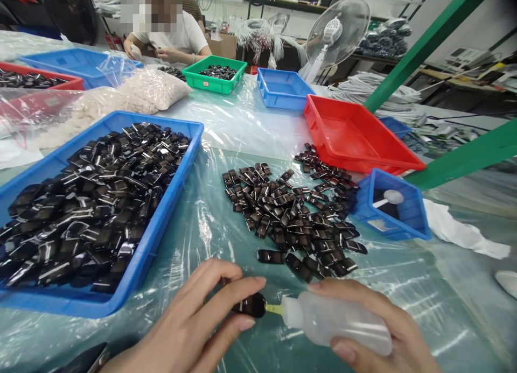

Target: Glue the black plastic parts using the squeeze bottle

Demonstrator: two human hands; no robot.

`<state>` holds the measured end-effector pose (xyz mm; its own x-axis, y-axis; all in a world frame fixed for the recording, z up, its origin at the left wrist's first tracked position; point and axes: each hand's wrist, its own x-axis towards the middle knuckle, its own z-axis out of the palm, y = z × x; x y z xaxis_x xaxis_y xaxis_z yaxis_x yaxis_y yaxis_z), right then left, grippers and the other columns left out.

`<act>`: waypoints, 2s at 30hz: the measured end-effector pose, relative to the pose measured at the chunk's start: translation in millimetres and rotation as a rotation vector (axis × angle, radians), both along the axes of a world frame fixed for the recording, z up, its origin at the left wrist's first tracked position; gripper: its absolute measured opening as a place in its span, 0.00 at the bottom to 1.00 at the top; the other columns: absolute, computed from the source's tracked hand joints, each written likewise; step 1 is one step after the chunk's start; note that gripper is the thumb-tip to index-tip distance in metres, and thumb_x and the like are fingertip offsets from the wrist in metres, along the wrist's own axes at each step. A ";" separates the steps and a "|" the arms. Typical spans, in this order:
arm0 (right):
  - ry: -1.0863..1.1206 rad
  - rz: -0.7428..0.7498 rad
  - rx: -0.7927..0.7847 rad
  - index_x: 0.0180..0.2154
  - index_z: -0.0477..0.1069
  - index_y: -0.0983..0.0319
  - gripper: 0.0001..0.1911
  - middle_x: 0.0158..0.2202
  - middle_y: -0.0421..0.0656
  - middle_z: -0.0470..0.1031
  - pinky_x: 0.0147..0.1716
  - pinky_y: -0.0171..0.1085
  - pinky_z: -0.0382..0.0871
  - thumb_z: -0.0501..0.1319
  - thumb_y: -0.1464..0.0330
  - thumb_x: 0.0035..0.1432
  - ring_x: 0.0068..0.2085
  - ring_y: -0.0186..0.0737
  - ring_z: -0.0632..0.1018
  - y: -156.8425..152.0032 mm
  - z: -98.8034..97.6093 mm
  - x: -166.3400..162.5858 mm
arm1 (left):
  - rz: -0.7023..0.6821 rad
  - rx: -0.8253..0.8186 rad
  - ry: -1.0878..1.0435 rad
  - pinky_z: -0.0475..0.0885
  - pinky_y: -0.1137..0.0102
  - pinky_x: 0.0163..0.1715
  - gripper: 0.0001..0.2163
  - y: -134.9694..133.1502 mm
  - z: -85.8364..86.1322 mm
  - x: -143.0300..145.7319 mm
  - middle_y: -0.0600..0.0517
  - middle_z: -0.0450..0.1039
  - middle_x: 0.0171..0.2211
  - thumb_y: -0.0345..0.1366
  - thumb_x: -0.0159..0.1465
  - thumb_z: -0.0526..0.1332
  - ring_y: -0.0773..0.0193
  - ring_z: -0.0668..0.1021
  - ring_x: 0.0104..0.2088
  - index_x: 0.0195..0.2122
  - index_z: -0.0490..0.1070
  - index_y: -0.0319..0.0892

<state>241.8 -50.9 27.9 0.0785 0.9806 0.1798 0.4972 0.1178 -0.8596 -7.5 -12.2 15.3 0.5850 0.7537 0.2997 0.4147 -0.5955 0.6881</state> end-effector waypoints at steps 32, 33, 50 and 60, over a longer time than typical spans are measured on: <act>-0.631 0.259 0.580 0.47 0.71 0.60 0.16 0.37 0.46 0.81 0.36 0.41 0.74 0.53 0.79 0.63 0.36 0.42 0.80 6.2 -30.6 -48.9 | 0.275 -0.013 -0.273 0.70 0.70 0.43 0.14 3.2 -15.1 -2.7 0.52 0.71 0.44 0.34 0.72 0.53 0.60 0.74 0.45 0.58 0.59 0.53; -0.756 0.303 0.615 0.50 0.71 0.64 0.18 0.40 0.50 0.81 0.36 0.41 0.74 0.50 0.80 0.64 0.36 0.43 0.81 7.3 -30.5 -56.1 | 0.258 0.011 -0.280 0.71 0.69 0.42 0.14 2.7 -15.2 -2.8 0.51 0.71 0.44 0.35 0.72 0.53 0.60 0.74 0.45 0.57 0.60 0.52; -0.992 0.306 0.498 0.46 0.72 0.71 0.19 0.42 0.56 0.79 0.28 0.39 0.78 0.46 0.84 0.62 0.37 0.47 0.81 26.1 -36.4 -82.8 | 0.234 0.142 -0.231 0.70 0.66 0.38 0.08 6.5 -8.0 -3.3 0.50 0.73 0.39 0.33 0.71 0.54 0.58 0.75 0.39 0.50 0.65 0.48; -0.971 0.370 0.416 0.42 0.73 0.69 0.14 0.34 0.49 0.78 0.23 0.40 0.76 0.54 0.84 0.57 0.31 0.46 0.80 27.7 -33.9 -82.9 | 0.321 0.100 -0.214 0.70 0.67 0.37 0.09 11.8 -7.6 -3.9 0.51 0.70 0.37 0.30 0.70 0.55 0.60 0.72 0.37 0.49 0.64 0.47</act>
<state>158.9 -23.2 -6.0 -0.5573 0.7636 0.3259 0.8106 0.5854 0.0147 -11.4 -0.4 7.7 0.2407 0.8489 0.4705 0.4442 -0.5274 0.7243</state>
